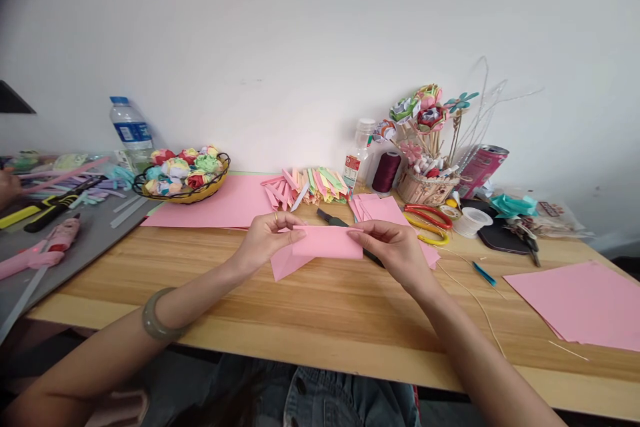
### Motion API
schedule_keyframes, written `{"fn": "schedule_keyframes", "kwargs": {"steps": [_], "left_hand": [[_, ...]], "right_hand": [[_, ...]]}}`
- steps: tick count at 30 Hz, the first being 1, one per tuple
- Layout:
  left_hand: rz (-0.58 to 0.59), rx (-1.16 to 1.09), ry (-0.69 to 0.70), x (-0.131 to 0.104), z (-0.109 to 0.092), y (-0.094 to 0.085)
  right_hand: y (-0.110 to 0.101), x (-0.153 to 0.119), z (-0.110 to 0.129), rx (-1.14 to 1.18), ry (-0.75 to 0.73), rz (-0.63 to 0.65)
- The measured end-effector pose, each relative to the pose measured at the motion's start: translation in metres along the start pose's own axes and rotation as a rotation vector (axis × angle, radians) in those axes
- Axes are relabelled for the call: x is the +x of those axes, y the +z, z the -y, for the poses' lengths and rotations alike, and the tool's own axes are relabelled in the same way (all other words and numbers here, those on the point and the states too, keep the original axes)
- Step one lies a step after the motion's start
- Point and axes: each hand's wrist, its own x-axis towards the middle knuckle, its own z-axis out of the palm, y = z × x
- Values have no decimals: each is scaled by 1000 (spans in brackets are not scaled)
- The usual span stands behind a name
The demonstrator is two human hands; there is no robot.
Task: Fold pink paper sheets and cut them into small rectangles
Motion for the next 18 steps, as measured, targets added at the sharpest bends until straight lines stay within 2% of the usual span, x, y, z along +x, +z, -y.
{"fn": "schedule_keyframes", "kwargs": {"steps": [11, 18], "left_hand": [[-51, 0, -60, 0, 0, 2], [-42, 46, 5, -1, -1, 2]], "right_hand": [[-1, 1, -1, 6, 7, 17], [-2, 1, 2, 21, -1, 25]]}}
